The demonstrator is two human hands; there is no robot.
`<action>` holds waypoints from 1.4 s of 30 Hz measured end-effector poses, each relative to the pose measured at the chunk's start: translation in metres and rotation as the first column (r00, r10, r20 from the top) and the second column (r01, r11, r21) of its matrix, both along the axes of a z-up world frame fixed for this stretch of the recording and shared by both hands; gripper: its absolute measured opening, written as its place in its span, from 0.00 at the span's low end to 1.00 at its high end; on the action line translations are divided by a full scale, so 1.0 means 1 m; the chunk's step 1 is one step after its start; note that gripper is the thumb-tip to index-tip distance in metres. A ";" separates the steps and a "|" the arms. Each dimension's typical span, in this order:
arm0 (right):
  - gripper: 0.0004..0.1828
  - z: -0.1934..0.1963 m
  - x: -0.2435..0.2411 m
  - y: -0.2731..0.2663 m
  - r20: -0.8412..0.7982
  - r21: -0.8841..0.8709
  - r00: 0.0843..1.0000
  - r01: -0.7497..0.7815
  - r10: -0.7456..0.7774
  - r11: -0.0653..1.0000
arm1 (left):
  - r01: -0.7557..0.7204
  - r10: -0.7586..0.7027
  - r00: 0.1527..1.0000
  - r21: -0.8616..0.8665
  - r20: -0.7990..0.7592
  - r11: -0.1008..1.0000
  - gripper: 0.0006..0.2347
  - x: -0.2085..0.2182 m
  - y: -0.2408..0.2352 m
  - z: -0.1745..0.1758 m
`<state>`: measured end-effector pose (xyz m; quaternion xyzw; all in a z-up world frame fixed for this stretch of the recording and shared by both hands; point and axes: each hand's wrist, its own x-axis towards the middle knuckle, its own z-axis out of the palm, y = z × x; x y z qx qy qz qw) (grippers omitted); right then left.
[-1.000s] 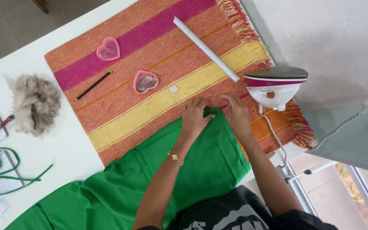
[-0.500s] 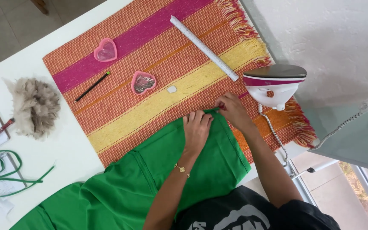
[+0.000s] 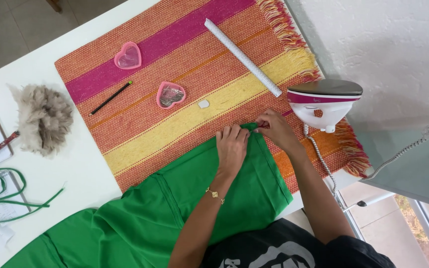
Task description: The person irons a green garment on a table covered with a striped mat. They repeatedly fold the fabric, smooth it with their hands, and press it with an iron, adjusting the garment's position multiple times.
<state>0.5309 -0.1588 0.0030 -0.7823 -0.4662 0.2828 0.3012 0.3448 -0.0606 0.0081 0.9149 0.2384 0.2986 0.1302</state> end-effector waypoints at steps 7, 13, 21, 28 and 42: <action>0.18 -0.005 -0.007 -0.008 -0.030 0.001 0.998 0.049 -0.048 0.999 | -0.050 0.049 0.999 -0.085 -0.013 0.995 0.06 -0.033 0.046 0.012; 0.26 0.012 -0.014 -0.004 0.049 0.042 0.997 0.057 -0.059 0.997 | -0.094 0.094 0.995 -0.027 0.017 0.995 0.09 0.008 0.088 0.018; 0.11 0.010 -0.018 0.007 0.034 0.114 0.996 0.078 -0.082 0.990 | 0.091 -0.076 0.996 -0.543 0.051 0.835 0.06 -0.103 0.107 0.046; 0.13 0.003 -0.029 -0.024 0.168 0.361 0.985 -0.023 -0.041 0.932 | -0.253 0.226 0.968 -0.455 -0.113 0.854 0.07 -0.282 0.120 0.062; 0.13 0.037 -0.170 0.010 0.136 0.339 0.985 -0.147 0.107 0.929 | -0.265 0.217 0.948 -0.201 -0.233 0.943 0.13 -0.311 0.089 0.004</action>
